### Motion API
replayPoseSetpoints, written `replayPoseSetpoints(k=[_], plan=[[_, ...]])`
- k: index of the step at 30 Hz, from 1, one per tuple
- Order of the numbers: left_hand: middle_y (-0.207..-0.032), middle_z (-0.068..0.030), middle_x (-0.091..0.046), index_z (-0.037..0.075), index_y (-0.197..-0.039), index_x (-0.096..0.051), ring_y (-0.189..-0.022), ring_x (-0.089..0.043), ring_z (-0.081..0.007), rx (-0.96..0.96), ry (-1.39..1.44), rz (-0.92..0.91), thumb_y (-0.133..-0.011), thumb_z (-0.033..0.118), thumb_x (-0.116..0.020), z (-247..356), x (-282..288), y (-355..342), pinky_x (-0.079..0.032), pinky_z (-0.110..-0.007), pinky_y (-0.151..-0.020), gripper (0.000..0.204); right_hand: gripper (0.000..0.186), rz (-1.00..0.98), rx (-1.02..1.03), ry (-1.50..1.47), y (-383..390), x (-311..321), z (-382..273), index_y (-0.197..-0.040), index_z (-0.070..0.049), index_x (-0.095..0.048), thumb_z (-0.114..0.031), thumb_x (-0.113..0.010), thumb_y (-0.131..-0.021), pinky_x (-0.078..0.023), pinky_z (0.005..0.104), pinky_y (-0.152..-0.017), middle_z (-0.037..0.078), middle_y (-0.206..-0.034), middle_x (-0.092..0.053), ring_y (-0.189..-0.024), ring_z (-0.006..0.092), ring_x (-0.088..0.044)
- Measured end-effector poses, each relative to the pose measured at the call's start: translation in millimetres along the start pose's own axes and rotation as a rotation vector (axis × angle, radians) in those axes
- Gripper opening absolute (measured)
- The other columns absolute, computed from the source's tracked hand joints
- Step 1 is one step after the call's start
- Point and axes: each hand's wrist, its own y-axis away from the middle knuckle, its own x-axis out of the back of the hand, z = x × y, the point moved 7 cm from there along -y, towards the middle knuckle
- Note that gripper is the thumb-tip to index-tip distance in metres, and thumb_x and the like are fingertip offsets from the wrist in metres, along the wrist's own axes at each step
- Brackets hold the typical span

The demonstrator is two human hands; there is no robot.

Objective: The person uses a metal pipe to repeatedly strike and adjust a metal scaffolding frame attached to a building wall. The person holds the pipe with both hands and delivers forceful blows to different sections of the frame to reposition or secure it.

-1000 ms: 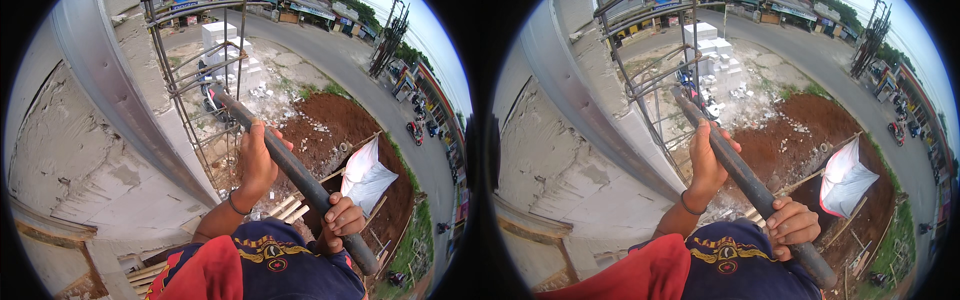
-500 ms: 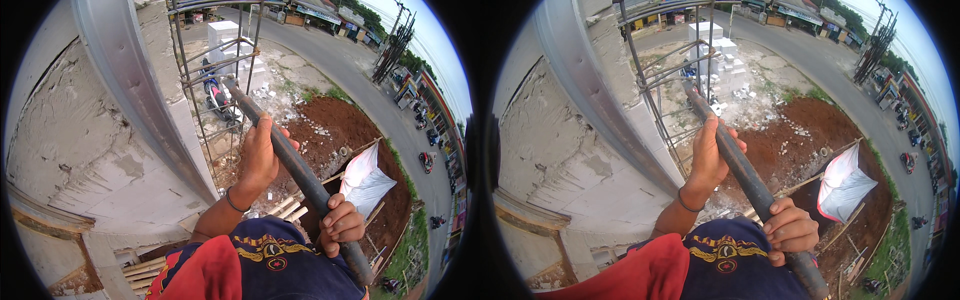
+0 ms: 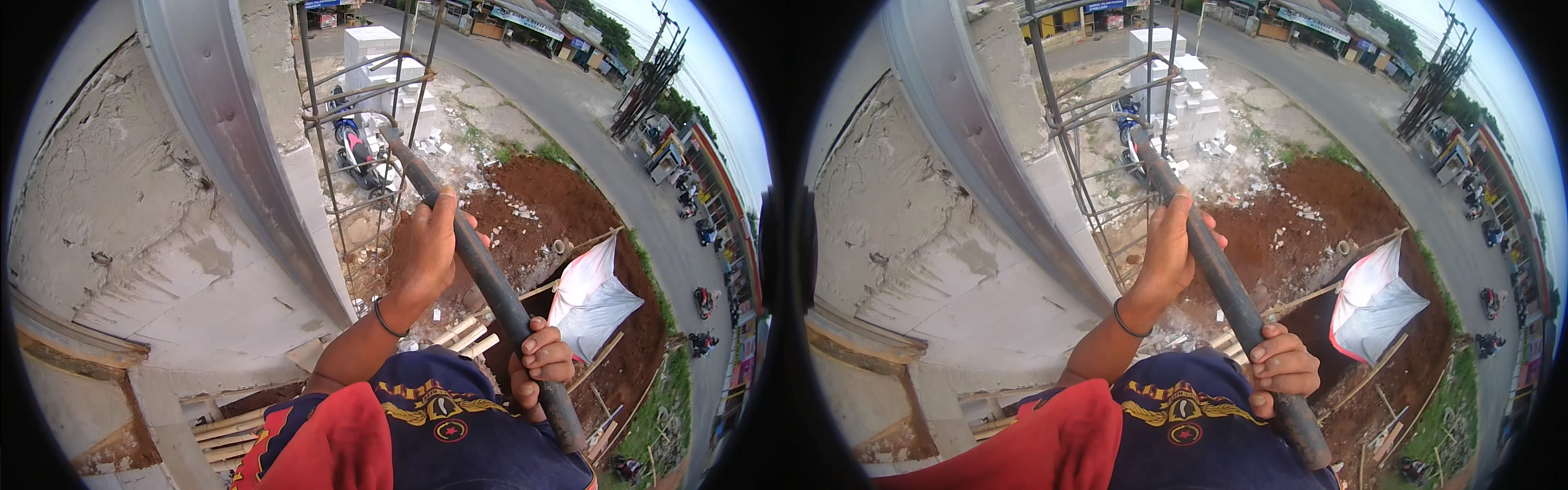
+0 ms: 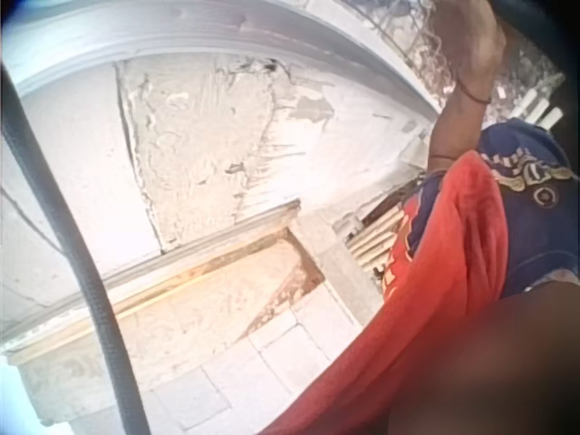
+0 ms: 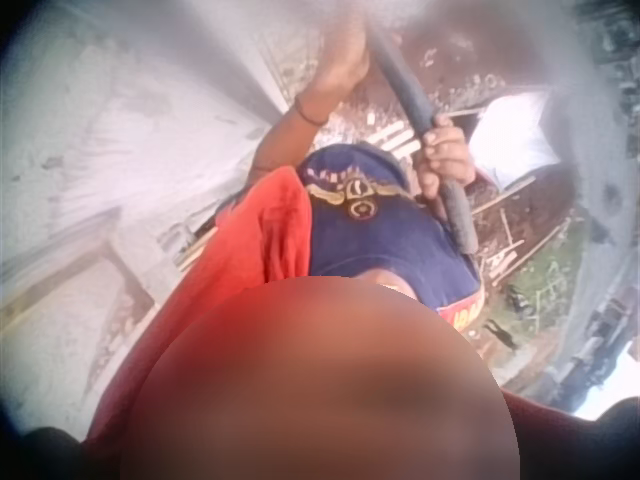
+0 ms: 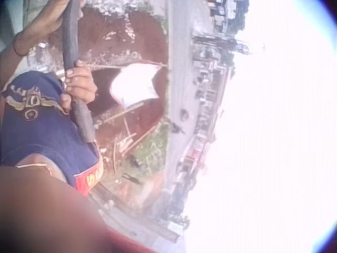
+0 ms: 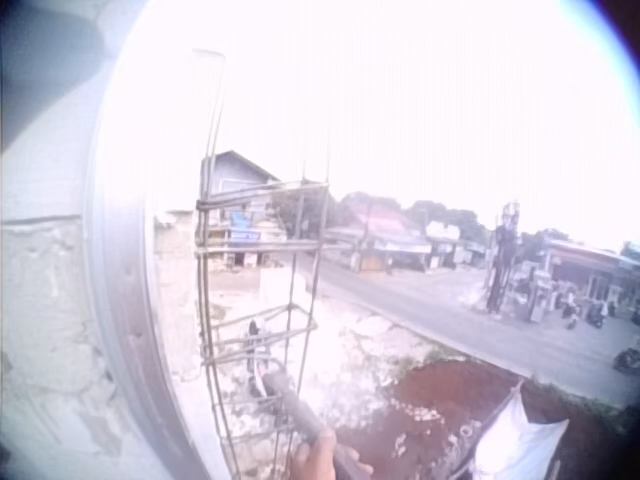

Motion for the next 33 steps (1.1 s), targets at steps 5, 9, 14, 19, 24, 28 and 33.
replayPoseSetpoints(k=[5, 9, 14, 19, 24, 28, 33], plan=[[-0.077, -0.0114, -0.058, 0.000, -0.099, -0.043, -0.055, -0.066, -0.0255, 0.007, -0.024, -0.005, -0.102, 0.038, -0.046, 9, -6, 5, -0.057, -0.039, -0.049, 0.038, 0.021, -0.046, 0.085, 0.030, -11, -7, -4, -0.081, -0.008, -0.060, -0.023, -0.075, -0.083, -0.048, 0.0487, -0.096, 0.005, -0.083, -0.064, -0.084, 0.0247, -0.066], [-0.079, -0.0111, -0.060, 0.004, -0.105, -0.044, -0.059, -0.067, -0.0267, 0.038, 0.037, -0.016, -0.102, 0.041, -0.048, 15, -14, 5, -0.057, -0.040, -0.052, 0.038, 0.025, -0.026, 0.228, -0.028, -47, -18, -9, -0.077, -0.010, -0.058, -0.024, -0.077, -0.084, -0.053, 0.0425, -0.088, 0.003, -0.079, -0.066, -0.079, 0.0212, -0.068], [-0.080, -0.0079, -0.061, 0.003, -0.112, -0.046, -0.064, -0.064, -0.0219, -0.016, 0.006, -0.071, -0.103, 0.044, -0.047, 10, 0, 1, -0.055, -0.034, -0.062, 0.042, 0.027, -0.314, 0.129, -0.173, -77, -47, -10, -0.071, -0.010, -0.056, -0.022, -0.074, -0.087, -0.057, 0.0316, -0.063, 0.002, -0.065, -0.064, -0.056, 0.0156, -0.065], [-0.082, -0.0063, -0.062, 0.000, -0.106, -0.056, -0.072, -0.059, -0.0153, -0.288, -0.288, 0.091, -0.104, 0.037, -0.047, 15, 65, -39, -0.050, -0.030, -0.069, 0.038, 0.027, -0.173, 0.121, -0.101, -80, -56, -17, -0.071, -0.011, -0.052, -0.022, -0.070, -0.090, -0.056, 0.0329, -0.060, 0.001, -0.063, -0.061, -0.053, 0.0140, -0.062], [-0.083, -0.0097, -0.063, 0.004, -0.104, -0.059, -0.076, -0.064, -0.0232, -0.822, -0.836, 0.454, -0.097, 0.021, -0.052, 56, 75, -54, -0.051, -0.039, -0.068, 0.020, 0.029, -0.118, 0.091, -0.042, -108, -63, -22, -0.075, -0.013, -0.047, -0.025, -0.067, -0.092, -0.052, 0.0334, -0.058, 0.000, -0.064, -0.056, -0.053, 0.0130, -0.058], [-0.082, -0.0094, -0.063, 0.006, -0.104, -0.060, -0.077, -0.063, -0.0255, -1.861, -0.989, 0.264, -0.089, 0.019, -0.066, 77, -7, 22, -0.050, -0.041, -0.068, 0.021, 0.029, -0.070, 0.075, -0.049, -126, -73, -24, -0.076, -0.013, -0.045, -0.025, -0.065, -0.092, -0.049, 0.0351, -0.061, 0.000, -0.065, -0.054, -0.054, 0.0129, -0.056], [-0.065, -0.0060, -0.056, 0.008, -0.080, -0.059, -0.060, -0.059, -0.0248, -1.668, -0.830, -0.017, -0.076, 0.015, -0.077, 95, -56, 23, -0.045, -0.038, -0.058, 0.020, 0.025, -0.091, 0.014, -0.079, -143, -80, -26, -0.079, -0.015, -0.043, -0.025, -0.059, -0.095, -0.044, 0.0362, -0.067, -0.001, -0.066, -0.050, -0.058, 0.0129, -0.053]])
